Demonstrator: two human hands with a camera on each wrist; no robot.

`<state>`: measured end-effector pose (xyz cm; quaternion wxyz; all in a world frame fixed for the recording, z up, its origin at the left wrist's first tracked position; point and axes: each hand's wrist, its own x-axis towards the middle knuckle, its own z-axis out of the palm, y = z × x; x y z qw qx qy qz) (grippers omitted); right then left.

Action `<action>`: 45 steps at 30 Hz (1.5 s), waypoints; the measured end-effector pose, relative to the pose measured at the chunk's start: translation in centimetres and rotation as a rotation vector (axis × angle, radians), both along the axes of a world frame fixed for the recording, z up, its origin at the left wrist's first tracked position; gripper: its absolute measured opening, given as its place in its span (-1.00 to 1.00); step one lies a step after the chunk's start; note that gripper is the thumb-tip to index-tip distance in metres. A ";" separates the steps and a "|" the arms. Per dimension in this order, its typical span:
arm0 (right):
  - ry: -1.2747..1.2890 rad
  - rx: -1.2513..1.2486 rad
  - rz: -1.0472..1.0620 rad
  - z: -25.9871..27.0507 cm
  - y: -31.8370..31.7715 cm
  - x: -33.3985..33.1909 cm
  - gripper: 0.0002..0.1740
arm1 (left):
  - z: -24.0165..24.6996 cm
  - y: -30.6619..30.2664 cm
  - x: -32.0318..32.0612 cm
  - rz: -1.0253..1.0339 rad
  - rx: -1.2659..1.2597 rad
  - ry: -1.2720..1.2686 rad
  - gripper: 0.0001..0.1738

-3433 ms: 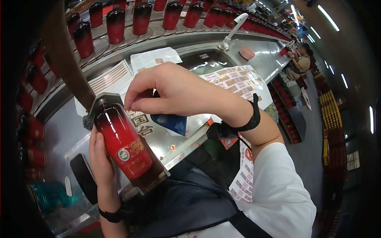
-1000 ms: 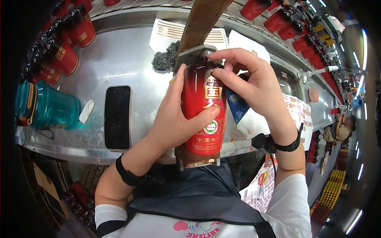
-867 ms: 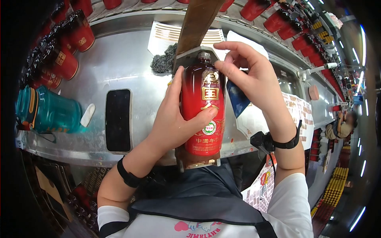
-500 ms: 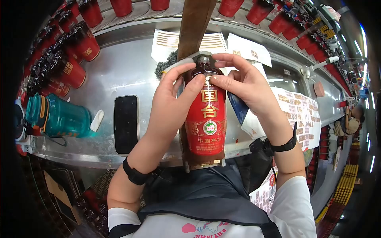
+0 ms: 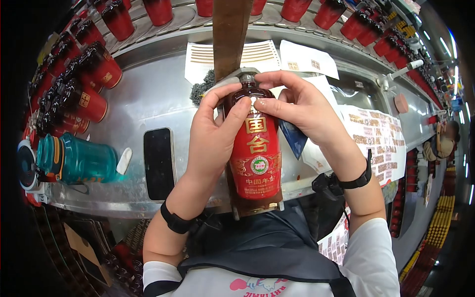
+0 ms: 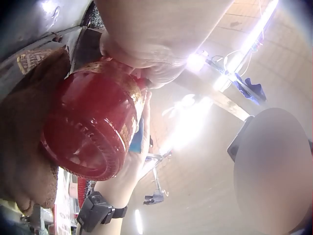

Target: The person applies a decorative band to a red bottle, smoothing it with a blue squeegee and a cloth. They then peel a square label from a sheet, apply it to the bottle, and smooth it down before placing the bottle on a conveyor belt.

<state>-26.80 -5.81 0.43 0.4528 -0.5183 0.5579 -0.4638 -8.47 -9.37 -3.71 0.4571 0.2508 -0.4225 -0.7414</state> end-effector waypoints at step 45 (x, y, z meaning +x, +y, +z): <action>0.268 -0.094 0.050 3.1 -2.2 -0.7 -0.66 | -1.1 -0.1 0.3 0.001 -0.104 -0.130 -0.47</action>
